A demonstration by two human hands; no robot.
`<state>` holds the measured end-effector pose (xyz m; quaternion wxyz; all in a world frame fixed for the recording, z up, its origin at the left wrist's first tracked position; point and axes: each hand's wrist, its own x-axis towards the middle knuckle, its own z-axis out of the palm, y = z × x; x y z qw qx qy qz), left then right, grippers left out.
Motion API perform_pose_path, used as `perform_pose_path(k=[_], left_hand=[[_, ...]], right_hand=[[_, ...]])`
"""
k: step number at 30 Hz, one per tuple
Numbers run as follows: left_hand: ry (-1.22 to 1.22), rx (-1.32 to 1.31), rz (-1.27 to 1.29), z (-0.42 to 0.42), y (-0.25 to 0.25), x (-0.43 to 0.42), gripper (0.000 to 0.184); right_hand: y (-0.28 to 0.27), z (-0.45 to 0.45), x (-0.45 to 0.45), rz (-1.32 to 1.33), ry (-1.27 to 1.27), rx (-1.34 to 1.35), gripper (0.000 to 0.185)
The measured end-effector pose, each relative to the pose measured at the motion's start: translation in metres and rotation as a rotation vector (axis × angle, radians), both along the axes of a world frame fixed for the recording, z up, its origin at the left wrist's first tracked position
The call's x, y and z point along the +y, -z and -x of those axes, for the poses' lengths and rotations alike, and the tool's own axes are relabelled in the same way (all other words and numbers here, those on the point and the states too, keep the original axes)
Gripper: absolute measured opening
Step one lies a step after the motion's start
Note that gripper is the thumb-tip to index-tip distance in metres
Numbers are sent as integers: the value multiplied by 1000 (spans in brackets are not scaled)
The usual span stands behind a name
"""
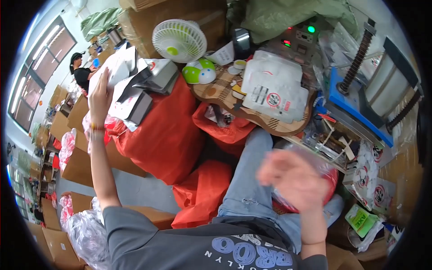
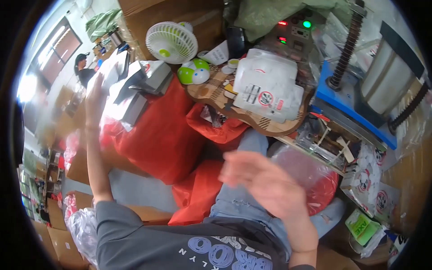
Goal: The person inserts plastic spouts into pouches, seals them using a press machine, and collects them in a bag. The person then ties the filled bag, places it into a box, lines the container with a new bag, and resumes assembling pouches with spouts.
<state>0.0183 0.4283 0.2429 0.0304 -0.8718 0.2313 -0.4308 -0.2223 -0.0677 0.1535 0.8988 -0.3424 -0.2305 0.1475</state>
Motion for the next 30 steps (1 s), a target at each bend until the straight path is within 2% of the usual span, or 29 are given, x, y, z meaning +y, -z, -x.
perform_pose_path(k=[1, 2, 3, 4, 5, 6, 7, 8, 9, 10, 11, 12, 13, 14, 15, 16, 17, 19, 20, 21, 23, 24, 26, 27, 28, 29, 30], left_hand=[[52, -82, -43, 30, 8, -29, 64], [-9, -45, 36, 68, 20, -70, 68], [101, -92, -31, 89, 44, -83, 63], [68, 55, -30, 118, 68, -111, 59], [163, 155, -163, 140, 101, -124, 54], [199, 356, -302, 169, 118, -157, 51], [308, 721, -347, 188, 126, -194, 51], [515, 546, -323, 196, 193, -198, 56], [549, 540, -238, 210, 215, -220, 60], [554, 736, -88, 221, 237, -238, 63], [632, 958, -38, 227, 270, -247, 77], [657, 1084, -128, 234, 266, -254, 89], [680, 1214, -216, 242, 262, -258, 103], [725, 1311, 117, 236, 289, -251, 121], [631, 1102, 315, 226, 311, -243, 120], [572, 1143, 763, 212, 332, -247, 112], [236, 1398, 1092, 203, 362, -243, 94], [330, 2127, 1410, 183, 348, -250, 76], [410, 2043, 1424, 189, 342, -263, 63], [420, 2045, 1421, 193, 329, -268, 63], [463, 1923, 1257, 195, 302, -276, 58], [613, 1773, 1225, 197, 297, -279, 54], [304, 1287, 1022, 206, 326, -275, 76], [138, 1169, 937, 217, 286, -289, 79], [137, 1164, 945, 221, 262, -302, 79], [0, 1106, 888, 221, 243, -314, 79], [-136, 1048, 827, 220, 235, -322, 79]], right_hand=[[4, -7, 12, 95, -46, 101, 78], [17, -14, 24, 74, -98, 123, 84], [33, -21, 35, 49, -151, 146, 90], [45, -22, 44, -1, -164, 236, 88], [59, -21, 49, -57, -180, 322, 86], [75, -22, 50, -239, -255, 407, 75], [80, -16, 48, -100, -68, 536, 72], [86, -7, 43, 44, 117, 666, 68], [109, 1, 32, 181, 219, 611, 64], [150, 9, 25, 276, 314, 666, 62], [186, 20, 18, 372, 407, 721, 60], [199, 32, 6, 509, 433, 741, 61], [227, 45, -6, 350, 383, 754, 60], [253, 58, -14, 194, 331, 768, 60], [261, 69, -16, 196, 379, 779, 59], [271, 74, -20, 214, 400, 795, 60], [276, 75, -23, 226, 423, 807, 60], [267, 70, -23, 212, 399, 815, 63], [254, 66, -22, 352, 367, 718, 66], [246, 64, -19, 493, 331, 619, 68], [245, 59, -8, 520, 412, 583, 72], [233, 59, -5, 614, 495, 535, 71], [221, 60, 4, 756, 682, 468, 62], [216, 65, 12, 757, 679, 470, 62], [208, 69, 20, 816, 814, 434, 60], [195, 72, 27, 876, 949, 387, 59], [175, 78, 41, 973, 955, 252, 62]])
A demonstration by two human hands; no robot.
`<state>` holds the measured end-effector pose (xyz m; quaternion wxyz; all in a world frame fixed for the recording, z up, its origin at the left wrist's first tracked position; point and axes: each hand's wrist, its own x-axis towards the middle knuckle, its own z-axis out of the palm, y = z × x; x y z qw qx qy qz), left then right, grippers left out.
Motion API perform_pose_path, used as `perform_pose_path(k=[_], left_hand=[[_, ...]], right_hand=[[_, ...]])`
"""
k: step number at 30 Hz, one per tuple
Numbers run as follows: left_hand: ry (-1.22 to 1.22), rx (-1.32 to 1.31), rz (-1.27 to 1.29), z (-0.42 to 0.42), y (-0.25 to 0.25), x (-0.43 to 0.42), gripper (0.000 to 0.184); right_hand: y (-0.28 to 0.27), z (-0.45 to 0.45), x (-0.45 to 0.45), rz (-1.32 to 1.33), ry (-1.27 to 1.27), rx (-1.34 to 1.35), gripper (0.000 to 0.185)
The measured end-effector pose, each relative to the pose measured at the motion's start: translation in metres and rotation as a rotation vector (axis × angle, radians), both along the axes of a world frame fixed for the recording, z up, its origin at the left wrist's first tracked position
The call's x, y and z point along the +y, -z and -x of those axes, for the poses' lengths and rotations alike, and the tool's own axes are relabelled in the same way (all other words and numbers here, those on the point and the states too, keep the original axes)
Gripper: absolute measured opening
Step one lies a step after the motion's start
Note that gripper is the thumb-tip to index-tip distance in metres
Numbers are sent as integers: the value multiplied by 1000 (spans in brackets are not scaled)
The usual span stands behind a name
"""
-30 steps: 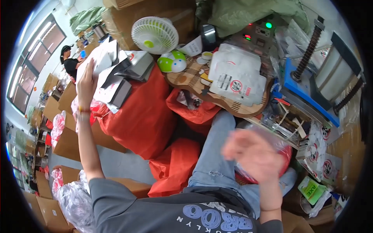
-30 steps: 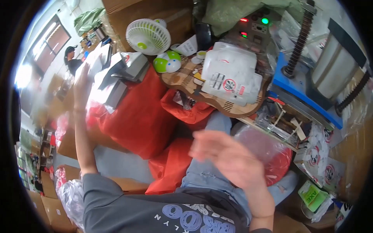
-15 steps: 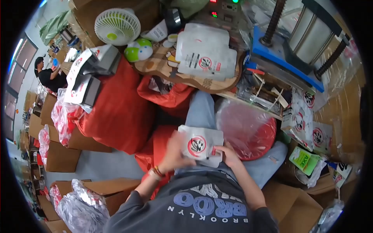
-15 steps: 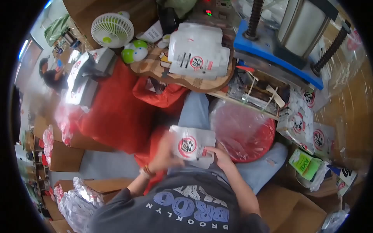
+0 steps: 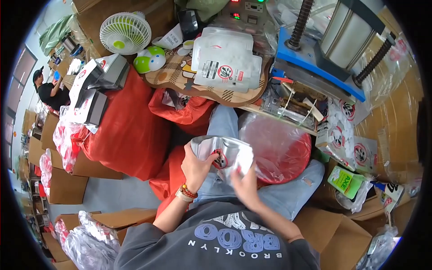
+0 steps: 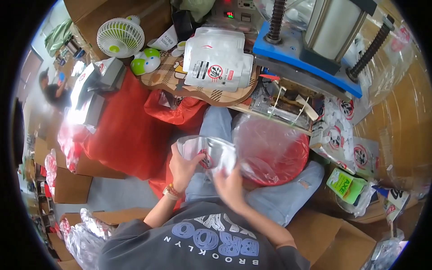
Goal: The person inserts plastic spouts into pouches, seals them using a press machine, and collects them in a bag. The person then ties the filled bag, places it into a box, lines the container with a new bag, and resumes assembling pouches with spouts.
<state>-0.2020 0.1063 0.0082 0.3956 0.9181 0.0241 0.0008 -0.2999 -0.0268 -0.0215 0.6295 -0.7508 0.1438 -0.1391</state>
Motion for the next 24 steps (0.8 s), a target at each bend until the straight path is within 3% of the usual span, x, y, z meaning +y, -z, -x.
perform_pose_path(k=[2, 4, 6, 7, 8, 9, 11, 12, 13, 14, 16, 20, 24], left_hand=[[87, -82, -7, -3, -1, -14, 80], [148, -111, -17, -6, -12, -24, 81], [185, -202, 26, -20, -18, -19, 82], [218, -163, 82, -25, -29, -10, 79], [356, -83, 413, -36, -30, 4, 76], [497, 1, 748, -44, -30, 16, 73], [571, 259, 877, -39, -37, 21, 69], [590, 330, 917, -33, -37, 17, 68], [617, 373, 893, -30, -31, 10, 70], [608, 408, 902, -26, -23, 0, 70], [575, 416, 941, -21, -20, -11, 68], [646, 548, 847, -18, -35, -24, 65], [737, 736, 958, -20, -32, -29, 59]], right_hand=[[-20, 8, 36, 86, -168, -121, 103], [-33, 6, 32, 152, -218, -111, 113], [-49, 6, 21, -329, -230, -163, 110], [-55, 10, -7, -613, -217, -100, 81], [-61, 13, -35, -899, -162, -41, 62], [-59, 10, -68, -1260, -129, -148, 56], [-20, 3, -100, -1408, -260, 20, 54], [-5, 5, -89, -1125, -205, 127, 46], [46, 8, -82, -1297, -269, 76, 42], [57, 5, -80, -1426, -357, 34, 39], [70, 3, -79, -1589, -473, -3, 37], [72, 11, -78, -1553, -436, 54, 41], [75, 28, -74, -1508, -392, 77, 45]])
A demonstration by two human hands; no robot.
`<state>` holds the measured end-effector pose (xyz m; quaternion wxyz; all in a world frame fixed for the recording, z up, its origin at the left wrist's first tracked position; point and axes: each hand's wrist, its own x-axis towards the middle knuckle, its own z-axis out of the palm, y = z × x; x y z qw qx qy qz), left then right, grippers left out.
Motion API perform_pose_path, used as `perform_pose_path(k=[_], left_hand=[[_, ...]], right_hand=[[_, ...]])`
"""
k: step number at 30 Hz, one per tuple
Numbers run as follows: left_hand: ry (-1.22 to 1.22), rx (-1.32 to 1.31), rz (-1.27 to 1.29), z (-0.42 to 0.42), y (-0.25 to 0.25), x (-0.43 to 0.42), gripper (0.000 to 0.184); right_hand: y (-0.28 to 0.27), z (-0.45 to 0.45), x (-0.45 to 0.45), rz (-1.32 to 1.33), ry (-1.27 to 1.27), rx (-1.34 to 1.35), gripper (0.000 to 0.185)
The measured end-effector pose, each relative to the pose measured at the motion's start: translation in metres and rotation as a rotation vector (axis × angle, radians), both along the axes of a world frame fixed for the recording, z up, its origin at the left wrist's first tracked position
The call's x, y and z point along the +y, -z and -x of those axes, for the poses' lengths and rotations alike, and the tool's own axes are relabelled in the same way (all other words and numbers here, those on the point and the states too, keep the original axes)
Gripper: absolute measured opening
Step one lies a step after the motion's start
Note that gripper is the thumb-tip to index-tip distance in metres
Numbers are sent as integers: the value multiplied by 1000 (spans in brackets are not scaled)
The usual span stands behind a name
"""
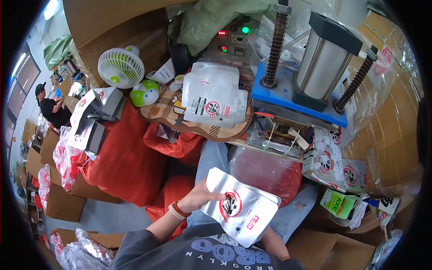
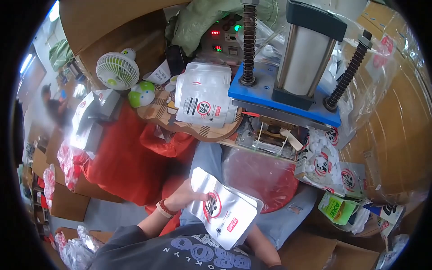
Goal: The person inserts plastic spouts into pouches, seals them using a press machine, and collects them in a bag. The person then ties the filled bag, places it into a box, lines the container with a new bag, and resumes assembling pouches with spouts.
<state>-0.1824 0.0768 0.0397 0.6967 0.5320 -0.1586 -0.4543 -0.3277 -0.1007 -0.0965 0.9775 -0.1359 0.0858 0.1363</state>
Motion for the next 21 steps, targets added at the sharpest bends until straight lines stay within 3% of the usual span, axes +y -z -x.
perform_pose_path(k=[3, 5, 7, 8, 11, 12, 13, 14, 15, 18, 20, 21], left_hand=[[2, -7, -24, -5, -1, -4, 54], [9, -6, -35, -11, -8, -4, 52], [-30, -16, -8, -31, -15, 3, 50], [-72, -53, 46, -42, -22, 5, 48], [-246, -190, 87, -82, -36, 7, 53], [-296, -175, 90, -101, -33, 7, 54], [-370, -309, 81, -114, -40, -1, 55], [-434, -330, 86, -136, -37, -8, 51], [-487, -339, 44, -156, -38, -15, 44], [-591, -544, -30, -229, -15, -37, 48], [-617, -512, -38, -274, -1, -52, 53], [-716, -676, 6, -294, 2, -62, 48]], right_hand=[[-3, 8, -2, 84, 44, 14, 48], [-15, 15, -8, 282, 159, 37, 51], [-104, 21, -17, 755, 460, -91, 42], [-90, 22, -39, 590, 423, -450, 35], [-97, 77, -96, 67, 703, -799, 27], [-107, 98, -114, 21, 764, -845, 33], [-130, 113, -128, 167, 795, -872, 33], [-148, 134, -146, 425, 764, -862, 30], [-156, 152, -153, 499, 863, -785, 31], [-147, 212, -172, 790, 1246, -439, 42], [-153, 234, -179, 1071, 1201, -183, 41], [-153, 236, -184, 1203, 1150, -123, 38]])
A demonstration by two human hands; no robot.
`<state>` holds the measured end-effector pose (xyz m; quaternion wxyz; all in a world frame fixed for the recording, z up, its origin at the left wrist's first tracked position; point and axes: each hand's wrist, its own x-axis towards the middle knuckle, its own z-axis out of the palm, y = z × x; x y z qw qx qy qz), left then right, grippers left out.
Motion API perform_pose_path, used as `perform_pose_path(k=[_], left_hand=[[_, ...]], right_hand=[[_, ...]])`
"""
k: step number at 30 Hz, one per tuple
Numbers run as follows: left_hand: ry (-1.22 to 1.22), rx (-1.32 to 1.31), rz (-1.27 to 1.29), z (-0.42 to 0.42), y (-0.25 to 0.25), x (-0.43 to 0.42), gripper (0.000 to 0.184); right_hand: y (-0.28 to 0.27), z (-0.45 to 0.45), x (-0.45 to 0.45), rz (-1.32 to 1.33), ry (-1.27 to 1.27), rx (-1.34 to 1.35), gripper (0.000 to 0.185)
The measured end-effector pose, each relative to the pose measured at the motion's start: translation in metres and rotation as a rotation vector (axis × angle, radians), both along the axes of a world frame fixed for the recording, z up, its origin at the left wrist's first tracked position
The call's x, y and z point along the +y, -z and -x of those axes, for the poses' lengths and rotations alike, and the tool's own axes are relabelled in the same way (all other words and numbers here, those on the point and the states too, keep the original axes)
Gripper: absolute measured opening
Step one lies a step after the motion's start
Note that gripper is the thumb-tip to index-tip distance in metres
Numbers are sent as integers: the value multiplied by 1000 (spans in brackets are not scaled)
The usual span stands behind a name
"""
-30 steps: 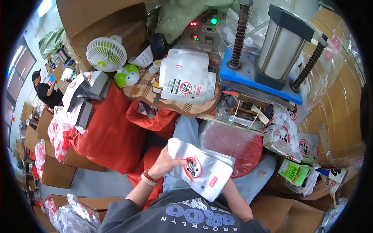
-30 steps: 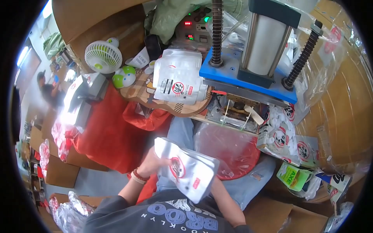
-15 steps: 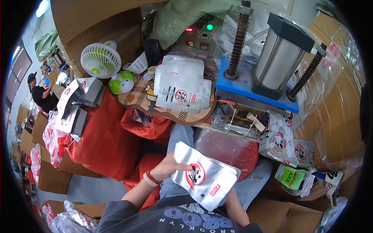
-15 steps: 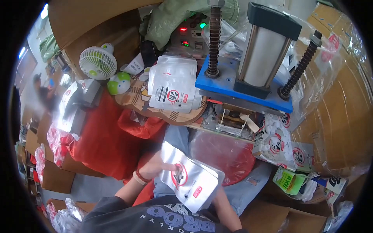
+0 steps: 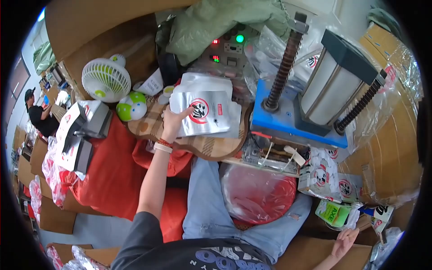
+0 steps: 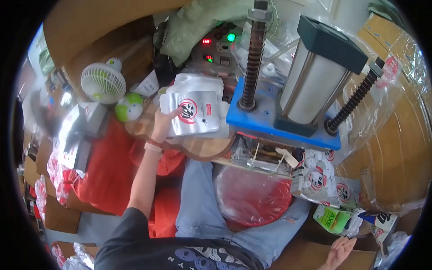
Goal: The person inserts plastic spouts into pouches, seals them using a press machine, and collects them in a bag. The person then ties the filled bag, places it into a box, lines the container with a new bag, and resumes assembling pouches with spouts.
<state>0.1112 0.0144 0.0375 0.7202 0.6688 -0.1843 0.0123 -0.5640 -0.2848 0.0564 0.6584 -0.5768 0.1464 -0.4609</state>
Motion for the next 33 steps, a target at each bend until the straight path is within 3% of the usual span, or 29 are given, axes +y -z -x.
perform_pose_path(k=[2, 4, 5, 8, 9, 11, 14, 17, 19, 20, 21, 23, 25, 27, 29, 30, 31, 32, 33], left_hand=[[-157, -209, -71, -35, 1, -12, 50], [-253, -178, -303, -64, 4, -20, 60], [-318, -177, -410, -58, -8, -24, 66], [-303, -218, -405, -49, -7, -15, 73], [-210, -218, -294, -26, -20, -10, 72], [-34, -175, -92, -32, 10, 0, 72], [-37, -214, -112, -25, 11, 1, 72], [-130, -237, -302, -23, 12, 4, 77], [-326, -550, -480, -25, 11, 0, 88], [-273, -537, -417, -27, 15, 3, 98], [-260, -541, -416, -31, 18, 3, 98], [39, -252, -21, -29, 20, 3, 100], [109, -166, 36, -19, 13, 3, 101], [110, -117, 30, -20, 11, 3, 92], [130, -98, 3, -22, 9, 5, 86], [148, -81, -20, -23, 8, 4, 79], [134, -63, 16, -21, 8, 3, 70], [143, -61, 12, -18, 5, 2, 70], [160, -30, 17, -15, 1, 3, 69]], right_hand=[[8, 6, -10, 13, 87, 113, 35], [9, 11, -25, -20, 323, 413, 27], [14, 19, -37, -18, 324, 415, 27], [35, 34, -68, 44, 515, 600, 17], [38, 33, -71, 131, 551, 753, 13], [51, 31, -79, 415, 645, 998, 13], [68, 31, -93, 363, 616, 1196, 14], [71, 8, -92, 539, 697, 1240, 11], [58, 0, -81, 690, 760, 1286, 11], [54, -1, -75, 843, 828, 1332, 10], [55, -3, -70, 832, 837, 1338, 10], [61, -6, -60, 788, 904, 1272, 11], [60, -11, -49, 893, 948, 1254, 11], [29, -66, 4, 670, 1120, 1013, 13], [19, -144, 62, 910, 870, 666, 7], [30, -173, 90, 775, 613, 625, 9], [32, -215, 127, 426, 230, 532, 16], [14, -260, 152, 525, -66, 520, 33], [17, -295, 168, 415, -330, 515, 50]])
